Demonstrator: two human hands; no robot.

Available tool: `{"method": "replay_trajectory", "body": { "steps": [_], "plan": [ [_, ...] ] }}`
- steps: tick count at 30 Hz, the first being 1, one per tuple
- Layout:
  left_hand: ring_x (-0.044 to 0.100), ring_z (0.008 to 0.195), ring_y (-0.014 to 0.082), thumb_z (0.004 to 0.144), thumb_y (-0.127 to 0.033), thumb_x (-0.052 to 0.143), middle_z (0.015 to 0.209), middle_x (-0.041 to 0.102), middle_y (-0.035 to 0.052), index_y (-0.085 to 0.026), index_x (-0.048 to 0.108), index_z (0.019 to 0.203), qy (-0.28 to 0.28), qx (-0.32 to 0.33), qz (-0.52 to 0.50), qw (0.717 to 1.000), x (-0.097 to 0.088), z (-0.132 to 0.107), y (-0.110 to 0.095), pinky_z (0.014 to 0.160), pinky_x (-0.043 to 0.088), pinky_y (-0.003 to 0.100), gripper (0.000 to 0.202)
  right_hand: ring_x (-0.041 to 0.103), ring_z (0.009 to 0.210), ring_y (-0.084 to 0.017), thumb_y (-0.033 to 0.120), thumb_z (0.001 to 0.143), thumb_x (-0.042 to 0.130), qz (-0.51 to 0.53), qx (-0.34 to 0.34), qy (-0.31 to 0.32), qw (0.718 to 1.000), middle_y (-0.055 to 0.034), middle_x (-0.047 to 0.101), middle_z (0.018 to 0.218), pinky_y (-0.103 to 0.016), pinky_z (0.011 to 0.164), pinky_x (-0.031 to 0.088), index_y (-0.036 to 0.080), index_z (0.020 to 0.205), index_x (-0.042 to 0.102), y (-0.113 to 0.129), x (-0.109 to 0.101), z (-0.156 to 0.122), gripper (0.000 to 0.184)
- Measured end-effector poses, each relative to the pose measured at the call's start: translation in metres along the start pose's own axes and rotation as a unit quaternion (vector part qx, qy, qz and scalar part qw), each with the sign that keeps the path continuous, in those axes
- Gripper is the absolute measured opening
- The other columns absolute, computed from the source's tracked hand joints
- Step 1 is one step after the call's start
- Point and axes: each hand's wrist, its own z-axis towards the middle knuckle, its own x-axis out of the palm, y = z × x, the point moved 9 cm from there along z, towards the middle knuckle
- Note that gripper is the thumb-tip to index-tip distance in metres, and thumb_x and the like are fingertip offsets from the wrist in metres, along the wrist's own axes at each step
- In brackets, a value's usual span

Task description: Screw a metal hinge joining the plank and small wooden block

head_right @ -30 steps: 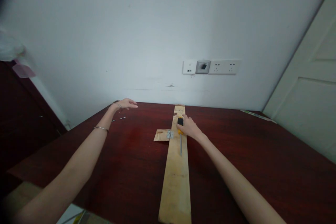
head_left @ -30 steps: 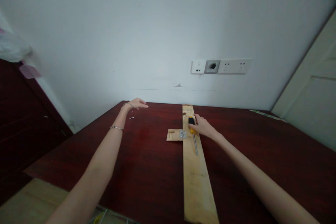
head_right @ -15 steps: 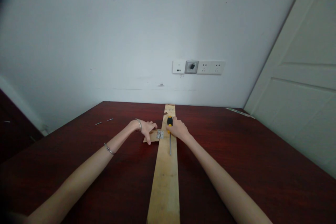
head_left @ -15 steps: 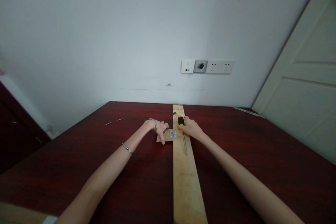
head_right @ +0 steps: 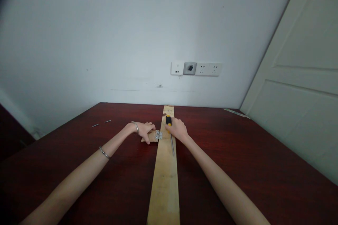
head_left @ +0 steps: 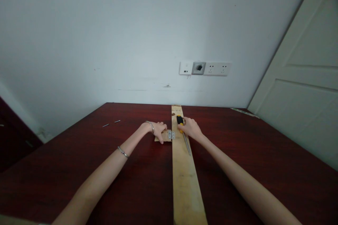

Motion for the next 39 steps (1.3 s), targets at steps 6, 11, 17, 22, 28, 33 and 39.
{"method": "replay_trajectory", "body": {
  "steps": [6,11,17,22,28,33,39],
  "plan": [
    [0.058,0.094,0.0227,0.053,-0.05,0.073,0.111,0.059,0.0083,-0.015,0.043,0.121,-0.012,0.002,-0.063,0.998,-0.017,-0.015,0.012,0.073,0.045,0.026,0.083,0.065,0.064,-0.017,0.04,0.078,0.057,0.162,-0.038,-0.028,0.986,-0.0049,0.07,0.074,-0.027,0.058,0.05,0.009,0.12,0.056,0.02,-0.046,0.014,0.053],
    [0.059,0.091,0.0225,0.055,-0.05,0.073,0.11,0.061,0.009,-0.013,0.044,0.122,-0.042,0.021,-0.071,0.996,-0.029,-0.028,0.003,0.071,0.043,0.025,0.082,0.066,0.064,-0.017,0.041,0.069,0.071,0.381,-0.06,-0.032,0.922,-0.0063,0.071,0.073,-0.03,0.06,0.054,0.009,0.117,0.056,0.043,-0.085,0.014,0.059],
    [0.06,0.088,0.0224,0.057,-0.05,0.074,0.106,0.063,0.0081,-0.015,0.045,0.122,-0.044,0.034,-0.062,0.997,-0.033,-0.035,-0.023,0.07,0.043,0.025,0.079,0.065,0.067,-0.017,0.041,0.067,0.072,0.375,-0.171,-0.147,0.899,-0.0015,0.068,0.069,-0.034,0.069,0.055,0.013,0.113,0.055,0.069,-0.119,-0.001,0.056],
    [0.06,0.091,0.0234,0.058,-0.049,0.074,0.109,0.062,0.0099,-0.013,0.046,0.122,-0.047,0.065,-0.055,0.995,-0.032,-0.035,-0.04,0.073,0.043,0.026,0.078,0.064,0.071,-0.016,0.039,0.07,0.07,0.386,-0.223,-0.144,0.883,-0.0009,0.067,0.074,-0.035,0.073,0.055,0.016,0.113,0.053,0.076,-0.116,-0.011,0.051],
    [0.06,0.091,0.0229,0.058,-0.049,0.075,0.109,0.062,0.0093,-0.014,0.046,0.121,-0.054,0.076,-0.058,0.994,-0.031,-0.032,-0.042,0.073,0.043,0.026,0.078,0.065,0.073,-0.016,0.037,0.072,0.069,0.393,-0.226,-0.121,0.883,-0.001,0.067,0.075,-0.036,0.075,0.056,0.017,0.115,0.052,0.079,-0.106,-0.012,0.05],
    [0.06,0.092,0.0227,0.057,-0.047,0.075,0.107,0.063,0.0075,-0.016,0.047,0.119,-0.05,0.073,-0.068,0.994,-0.031,-0.031,-0.041,0.074,0.043,0.026,0.074,0.065,0.074,-0.016,0.038,0.072,0.068,0.39,-0.232,-0.107,0.885,-0.0007,0.067,0.076,-0.035,0.074,0.055,0.019,0.116,0.052,0.08,-0.097,-0.011,0.05],
    [0.06,0.092,0.0228,0.057,-0.048,0.075,0.107,0.063,0.0068,-0.017,0.048,0.117,-0.059,0.073,-0.067,0.993,-0.032,-0.032,-0.04,0.074,0.044,0.026,0.073,0.066,0.074,-0.017,0.04,0.073,0.068,0.384,-0.237,-0.103,0.887,-0.0016,0.068,0.078,-0.033,0.072,0.054,0.019,0.116,0.051,0.08,-0.092,-0.011,0.051]
  ]
}}
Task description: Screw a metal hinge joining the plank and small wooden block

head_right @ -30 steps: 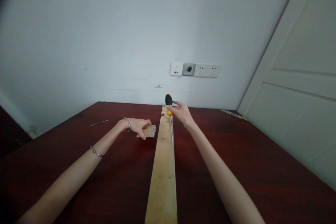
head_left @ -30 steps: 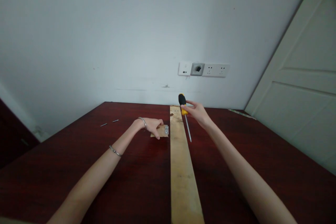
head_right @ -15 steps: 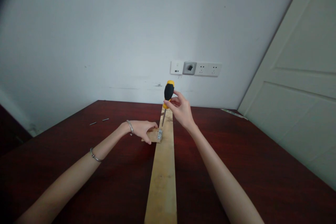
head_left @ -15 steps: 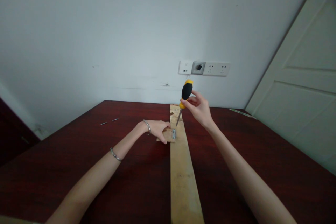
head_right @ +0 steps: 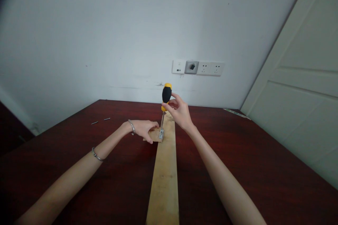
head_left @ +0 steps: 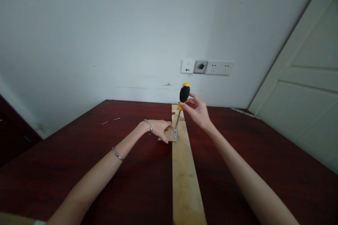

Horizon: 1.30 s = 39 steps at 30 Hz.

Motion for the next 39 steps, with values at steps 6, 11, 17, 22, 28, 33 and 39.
{"method": "replay_trajectory", "body": {
  "steps": [6,11,17,22,28,33,39],
  "plan": [
    [0.061,0.088,0.0224,0.059,-0.047,0.075,0.102,0.064,0.0079,-0.014,0.049,0.115,0.003,0.006,0.009,1.0,0.0011,0.0005,-0.0008,0.07,0.044,0.026,0.07,0.065,0.074,-0.017,0.041,0.073,0.068,-0.008,0.001,0.003,1.0,-0.0019,0.068,0.078,-0.034,0.072,0.054,0.019,0.118,0.052,-0.0013,0.0007,-0.0003,0.052],
    [0.06,0.09,0.0219,0.058,-0.048,0.075,0.107,0.063,0.0076,-0.016,0.048,0.116,-0.004,0.012,0.007,1.0,0.0029,0.0031,0.0012,0.071,0.043,0.025,0.072,0.066,0.075,-0.018,0.043,0.072,0.068,-0.014,0.004,0.003,1.0,-0.0026,0.069,0.08,-0.035,0.074,0.054,0.019,0.119,0.051,-0.0051,0.0014,-0.0005,0.055],
    [0.059,0.092,0.0228,0.057,-0.048,0.075,0.108,0.062,0.0092,-0.015,0.048,0.116,-0.001,0.01,0.012,1.0,0.0034,0.0046,0.0019,0.073,0.044,0.026,0.073,0.066,0.076,-0.018,0.042,0.073,0.067,-0.02,0.004,0.007,1.0,-0.0034,0.069,0.083,-0.035,0.074,0.054,0.019,0.12,0.05,-0.006,0.0025,-0.0018,0.055],
    [0.06,0.09,0.0232,0.058,-0.049,0.073,0.105,0.063,0.0089,-0.014,0.048,0.116,0.002,0.009,0.009,1.0,0.0032,0.003,0.0016,0.071,0.044,0.026,0.072,0.065,0.074,-0.017,0.041,0.072,0.069,-0.028,-0.003,0.005,1.0,-0.0022,0.068,0.081,-0.035,0.074,0.054,0.02,0.117,0.05,-0.0047,0.002,-0.0024,0.053],
    [0.06,0.087,0.023,0.058,-0.051,0.073,0.103,0.063,0.0094,-0.013,0.049,0.114,0.005,0.001,0.016,1.0,0.0043,0.0034,0.0026,0.068,0.043,0.026,0.072,0.065,0.074,-0.018,0.043,0.07,0.07,-0.039,-0.005,0.006,0.999,-0.0007,0.067,0.078,-0.036,0.073,0.055,0.021,0.113,0.049,-0.0048,0.0035,-0.003,0.052],
    [0.06,0.085,0.0222,0.059,-0.053,0.071,0.101,0.063,0.009,-0.014,0.049,0.112,0.005,0.002,0.025,1.0,0.0045,0.0041,0.003,0.066,0.043,0.025,0.07,0.065,0.071,-0.017,0.042,0.069,0.072,-0.03,-0.007,0.008,0.999,0.0002,0.066,0.075,-0.035,0.071,0.056,0.022,0.109,0.047,-0.0052,0.0049,-0.0027,0.051],
    [0.06,0.085,0.0217,0.06,-0.056,0.07,0.101,0.063,0.0084,-0.015,0.05,0.112,0.006,-0.005,0.027,1.0,0.0051,0.004,0.0043,0.066,0.042,0.025,0.069,0.065,0.068,-0.017,0.042,0.067,0.074,-0.016,-0.004,0.013,1.0,-0.0001,0.066,0.077,-0.035,0.067,0.057,0.023,0.106,0.045,-0.0063,0.007,-0.0033,0.053]
  ]
}}
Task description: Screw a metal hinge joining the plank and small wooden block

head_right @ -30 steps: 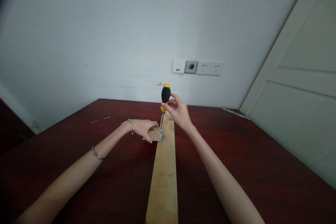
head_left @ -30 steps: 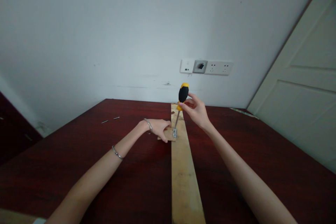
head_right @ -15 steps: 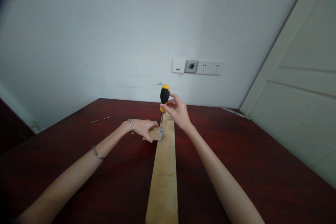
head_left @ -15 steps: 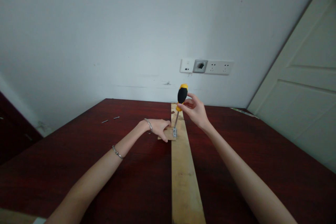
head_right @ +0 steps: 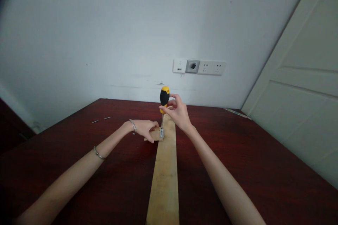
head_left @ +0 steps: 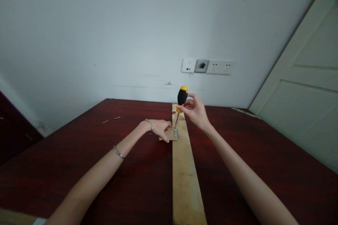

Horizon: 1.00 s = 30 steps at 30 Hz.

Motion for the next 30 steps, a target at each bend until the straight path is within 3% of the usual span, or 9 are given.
{"method": "replay_trajectory", "body": {
  "steps": [21,30],
  "plan": [
    [0.06,0.085,0.0212,0.062,-0.053,0.069,0.101,0.065,0.0089,-0.012,0.051,0.114,0.009,-0.014,-0.003,1.0,0.001,0.0007,0.0037,0.068,0.042,0.025,0.069,0.064,0.066,-0.017,0.042,0.068,0.073,-0.032,-0.002,0.011,0.999,-0.0012,0.067,0.077,-0.032,0.06,0.055,0.023,0.107,0.044,0.0022,0.0017,-0.0018,0.052],
    [0.06,0.082,0.0207,0.06,-0.061,0.067,0.098,0.065,0.009,-0.012,0.053,0.111,0.007,-0.017,-0.002,1.0,0.002,0.0021,0.0056,0.066,0.041,0.025,0.072,0.067,0.071,-0.019,0.042,0.069,0.072,-0.022,0.016,0.034,0.999,-0.0033,0.068,0.082,-0.038,0.069,0.057,0.022,0.11,0.046,0.0006,0.0058,-0.0029,0.052]
  ]
}}
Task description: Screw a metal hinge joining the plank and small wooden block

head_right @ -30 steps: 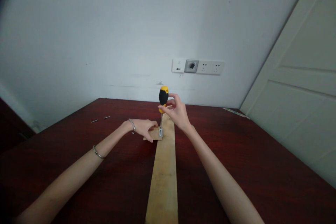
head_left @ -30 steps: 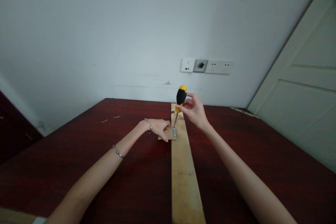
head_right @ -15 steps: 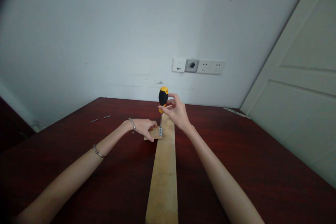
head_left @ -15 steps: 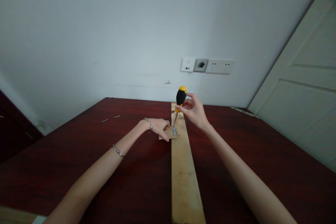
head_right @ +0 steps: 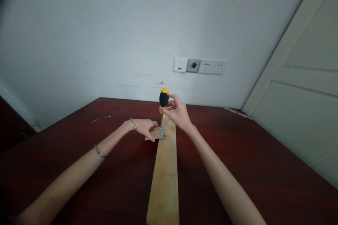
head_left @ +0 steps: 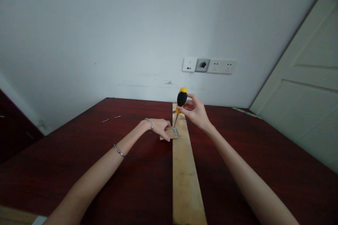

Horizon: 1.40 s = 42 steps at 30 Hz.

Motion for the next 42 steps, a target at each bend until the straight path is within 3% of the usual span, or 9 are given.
{"method": "replay_trajectory", "body": {
  "steps": [13,18,21,25,29,36,42],
  "plan": [
    [0.06,0.085,0.0208,0.06,-0.058,0.07,0.102,0.064,0.0091,-0.013,0.051,0.114,-0.006,0.009,0.006,1.0,-0.001,0.0,-0.002,0.069,0.043,0.025,0.072,0.063,0.082,-0.017,0.033,0.072,0.069,0.034,-0.025,0.014,0.999,-0.0046,0.062,0.098,-0.034,0.071,0.056,0.023,0.117,0.046,0.004,0.0,0.001,0.052],
    [0.06,0.083,0.0203,0.059,-0.055,0.072,0.1,0.064,0.0085,-0.014,0.051,0.114,-0.007,0.014,-0.003,1.0,-0.002,-0.001,-0.006,0.069,0.043,0.025,0.072,0.063,0.079,-0.016,0.029,0.072,0.066,0.04,-0.029,0.029,0.998,-0.0038,0.06,0.098,-0.032,0.068,0.056,0.029,0.142,0.021,0.013,-0.003,0.003,0.083],
    [0.06,0.081,0.0203,0.06,-0.055,0.071,0.098,0.064,0.0085,-0.013,0.051,0.113,-0.007,0.019,-0.002,1.0,-0.003,-0.002,-0.011,0.067,0.042,0.025,0.071,0.063,0.082,-0.018,0.027,0.072,0.063,0.033,-0.028,0.045,0.998,-0.0052,0.059,0.103,-0.033,0.068,0.056,0.031,0.145,0.013,0.02,-0.002,0.003,0.089],
    [0.06,0.08,0.0207,0.061,-0.055,0.071,0.097,0.064,0.0087,-0.013,0.05,0.114,-0.006,0.023,0.007,1.0,-0.003,-0.003,-0.015,0.064,0.042,0.025,0.071,0.062,0.093,-0.022,0.022,0.071,0.06,0.019,-0.032,0.033,0.999,-0.0066,0.057,0.108,-0.037,0.071,0.057,0.032,0.143,0.021,0.028,-0.004,0.001,0.082],
    [0.06,0.081,0.0207,0.061,-0.055,0.07,0.098,0.064,0.0088,-0.013,0.05,0.114,-0.009,0.029,0.009,0.999,-0.003,-0.003,-0.017,0.064,0.041,0.024,0.071,0.062,0.091,-0.022,0.021,0.071,0.061,0.022,-0.038,0.031,0.999,-0.005,0.058,0.099,-0.038,0.071,0.058,0.03,0.137,0.029,0.031,-0.004,0.001,0.075],
    [0.059,0.08,0.0205,0.061,-0.056,0.07,0.097,0.064,0.0088,-0.012,0.05,0.112,-0.006,0.041,0.019,0.999,-0.002,-0.003,-0.024,0.063,0.041,0.024,0.069,0.062,0.08,-0.021,0.034,0.073,0.068,-0.041,-0.051,-0.015,0.998,-0.0061,0.059,0.102,-0.039,0.07,0.057,0.029,0.127,0.04,0.032,-0.014,0.004,0.062],
    [0.059,0.079,0.0204,0.061,-0.056,0.07,0.095,0.064,0.008,-0.013,0.05,0.114,-0.006,0.046,0.02,0.999,-0.002,-0.004,-0.027,0.063,0.041,0.024,0.071,0.065,0.077,-0.021,0.038,0.078,0.064,0.0,-0.022,0.004,1.0,-0.0066,0.063,0.098,-0.04,0.072,0.056,0.028,0.137,0.025,0.028,-0.012,0.004,0.071]
  ]
}}
